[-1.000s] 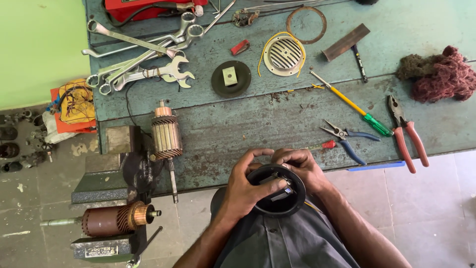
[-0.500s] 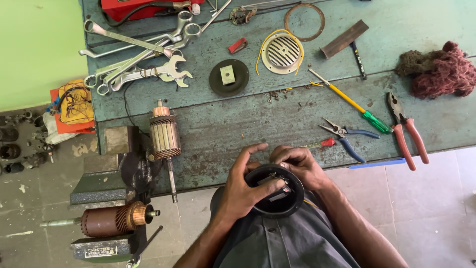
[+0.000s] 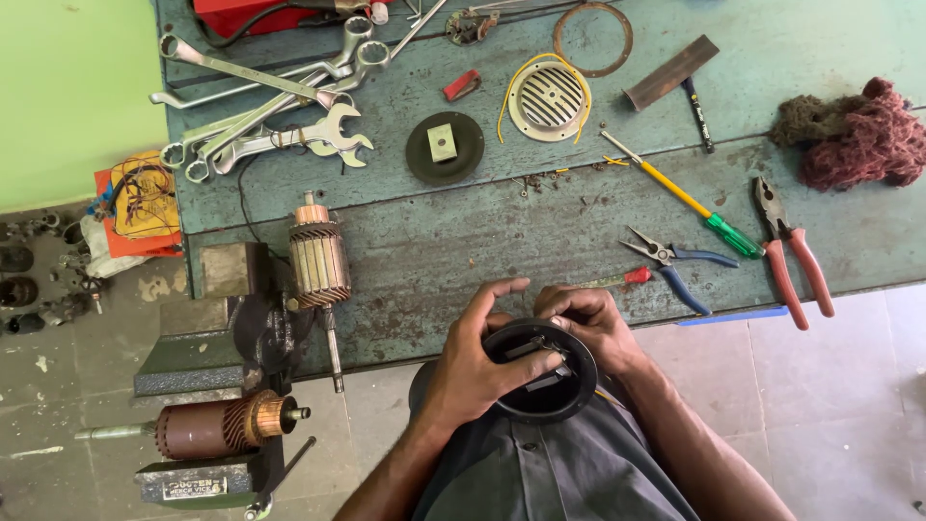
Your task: Repairing a motor component by inserting wires into a housing and tightening them with a screwdriver.
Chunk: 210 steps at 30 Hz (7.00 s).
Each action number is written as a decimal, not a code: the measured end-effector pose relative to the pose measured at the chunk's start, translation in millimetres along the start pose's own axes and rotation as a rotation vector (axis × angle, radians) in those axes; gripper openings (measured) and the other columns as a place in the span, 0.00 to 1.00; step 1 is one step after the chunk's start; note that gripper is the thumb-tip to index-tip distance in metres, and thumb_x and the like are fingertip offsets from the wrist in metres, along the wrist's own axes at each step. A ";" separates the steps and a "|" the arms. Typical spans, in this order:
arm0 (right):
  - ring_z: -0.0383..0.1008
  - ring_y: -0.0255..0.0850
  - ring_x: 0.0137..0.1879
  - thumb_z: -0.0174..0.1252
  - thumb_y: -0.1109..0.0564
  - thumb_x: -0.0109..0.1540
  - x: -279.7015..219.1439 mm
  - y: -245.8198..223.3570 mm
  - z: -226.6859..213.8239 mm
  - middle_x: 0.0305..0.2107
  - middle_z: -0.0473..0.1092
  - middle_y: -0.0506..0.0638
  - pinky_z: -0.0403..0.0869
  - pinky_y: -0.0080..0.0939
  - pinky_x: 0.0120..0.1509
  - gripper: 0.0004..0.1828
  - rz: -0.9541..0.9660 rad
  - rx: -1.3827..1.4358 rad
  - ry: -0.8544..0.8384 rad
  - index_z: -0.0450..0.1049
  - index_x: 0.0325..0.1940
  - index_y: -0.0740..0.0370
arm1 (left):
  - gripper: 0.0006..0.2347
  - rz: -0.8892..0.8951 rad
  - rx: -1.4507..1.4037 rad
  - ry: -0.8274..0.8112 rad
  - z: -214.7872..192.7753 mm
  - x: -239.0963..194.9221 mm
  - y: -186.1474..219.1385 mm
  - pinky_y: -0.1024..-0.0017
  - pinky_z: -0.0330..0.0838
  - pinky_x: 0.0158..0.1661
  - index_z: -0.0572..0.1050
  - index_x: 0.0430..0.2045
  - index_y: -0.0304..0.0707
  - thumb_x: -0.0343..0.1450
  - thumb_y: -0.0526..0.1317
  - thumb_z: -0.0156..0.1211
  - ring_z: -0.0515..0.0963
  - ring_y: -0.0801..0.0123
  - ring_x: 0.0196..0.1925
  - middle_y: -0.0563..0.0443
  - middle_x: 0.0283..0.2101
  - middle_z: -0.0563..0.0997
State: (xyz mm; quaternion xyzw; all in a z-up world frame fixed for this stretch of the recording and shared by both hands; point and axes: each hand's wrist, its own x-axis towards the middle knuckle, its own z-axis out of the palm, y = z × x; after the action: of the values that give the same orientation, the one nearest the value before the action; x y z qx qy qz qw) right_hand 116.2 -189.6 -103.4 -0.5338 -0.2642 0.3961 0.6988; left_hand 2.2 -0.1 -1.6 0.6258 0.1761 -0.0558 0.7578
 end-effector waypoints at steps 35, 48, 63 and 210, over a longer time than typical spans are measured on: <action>0.77 0.43 0.45 0.73 0.56 0.53 -2.4 -104.9 58.2 0.38 0.77 0.51 0.73 0.42 0.49 0.16 -0.329 -1.051 0.398 0.80 0.42 0.60 | 0.18 -0.046 -0.307 0.195 3.4 12.7 -57.9 0.70 0.77 0.52 0.76 0.49 0.27 0.64 0.29 0.66 0.82 0.69 0.47 0.46 0.45 0.83; 0.74 0.40 0.41 0.72 0.57 0.53 7.4 -45.6 47.0 0.36 0.78 0.44 0.67 0.43 0.47 0.12 -0.316 -1.265 0.480 0.82 0.41 0.54 | 0.17 0.055 -0.093 0.348 6.5 36.8 -93.7 0.71 0.75 0.52 0.76 0.49 0.26 0.65 0.27 0.62 0.82 0.66 0.49 0.44 0.46 0.83; 0.78 0.47 0.45 0.69 0.58 0.57 8.5 -24.2 36.2 0.38 0.78 0.50 0.72 0.47 0.50 0.10 -0.175 -1.072 0.532 0.82 0.42 0.59 | 0.17 -0.165 -0.621 0.031 -40.0 51.4 -131.1 0.62 0.85 0.37 0.75 0.56 0.26 0.74 0.37 0.52 0.87 0.61 0.39 0.41 0.46 0.85; 0.80 0.38 0.51 0.56 0.52 0.68 -20.1 -104.9 -30.6 0.45 0.79 0.54 0.78 0.41 0.52 0.18 0.135 -0.384 0.613 0.76 0.57 0.66 | 0.14 -0.188 -0.637 0.226 -32.9 65.4 -119.8 0.67 0.79 0.46 0.79 0.44 0.31 0.69 0.40 0.68 0.84 0.67 0.42 0.48 0.41 0.84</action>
State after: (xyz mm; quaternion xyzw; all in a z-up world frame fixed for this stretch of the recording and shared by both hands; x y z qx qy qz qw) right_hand 157.9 -234.9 -11.0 -0.7652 -0.0762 0.2060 0.6051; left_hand 20.1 15.4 -140.0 0.3410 0.3243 0.0020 0.8824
